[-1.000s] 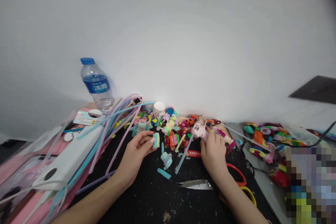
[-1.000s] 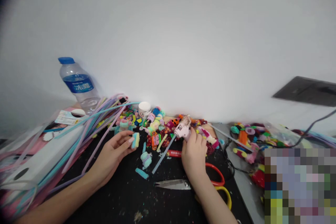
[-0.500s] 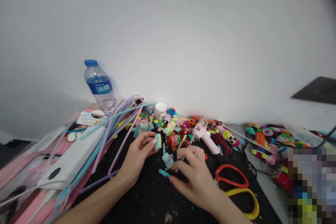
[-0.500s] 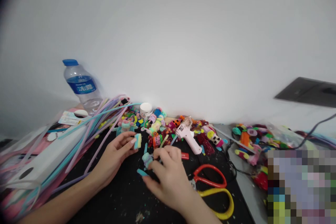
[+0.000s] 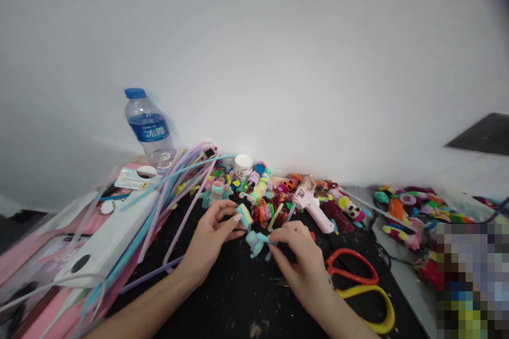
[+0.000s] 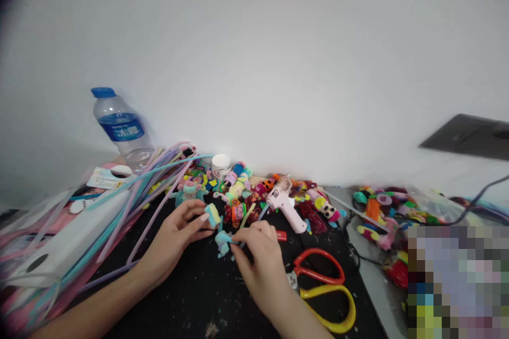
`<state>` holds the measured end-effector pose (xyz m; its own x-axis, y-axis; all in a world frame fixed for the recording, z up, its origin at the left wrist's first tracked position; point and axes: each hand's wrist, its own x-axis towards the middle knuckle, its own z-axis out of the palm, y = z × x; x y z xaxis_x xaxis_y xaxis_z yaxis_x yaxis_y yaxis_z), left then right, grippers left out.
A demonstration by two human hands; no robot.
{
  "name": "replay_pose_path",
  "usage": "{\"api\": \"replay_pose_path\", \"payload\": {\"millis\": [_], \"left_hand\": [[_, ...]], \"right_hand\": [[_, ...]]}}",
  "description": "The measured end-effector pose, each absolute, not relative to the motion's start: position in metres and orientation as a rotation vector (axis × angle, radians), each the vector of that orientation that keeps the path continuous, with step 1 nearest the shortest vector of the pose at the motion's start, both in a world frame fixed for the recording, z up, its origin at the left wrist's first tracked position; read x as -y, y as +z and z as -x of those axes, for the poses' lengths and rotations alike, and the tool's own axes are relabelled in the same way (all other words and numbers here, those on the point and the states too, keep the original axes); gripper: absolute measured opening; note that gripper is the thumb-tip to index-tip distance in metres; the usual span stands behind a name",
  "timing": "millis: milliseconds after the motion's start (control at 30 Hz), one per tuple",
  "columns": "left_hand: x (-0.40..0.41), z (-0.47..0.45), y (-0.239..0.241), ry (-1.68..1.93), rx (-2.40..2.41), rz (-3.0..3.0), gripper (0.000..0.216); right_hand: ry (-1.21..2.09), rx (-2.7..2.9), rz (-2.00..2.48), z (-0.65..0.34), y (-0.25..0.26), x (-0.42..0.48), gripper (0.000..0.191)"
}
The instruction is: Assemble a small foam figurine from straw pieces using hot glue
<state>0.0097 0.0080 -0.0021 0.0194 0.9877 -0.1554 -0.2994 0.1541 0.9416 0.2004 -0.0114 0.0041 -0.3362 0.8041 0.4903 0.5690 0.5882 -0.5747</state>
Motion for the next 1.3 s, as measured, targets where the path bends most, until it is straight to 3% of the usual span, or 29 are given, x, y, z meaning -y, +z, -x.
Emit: {"api": "replay_pose_path", "payload": {"millis": [300, 1300], "left_hand": [[-0.0059, -0.0159, -0.0070, 1.171, -0.984, -1.056, 0.024], [-0.0019, -0.0180, -0.0101, 1.037, -0.907, -1.062, 0.022]], "right_hand": [[0.459, 1.808, 1.127, -0.2003, -0.0005, 0.0097, 0.006], [0.916, 1.599, 1.316, -0.1967, -0.0013, 0.0105, 0.015]]}}
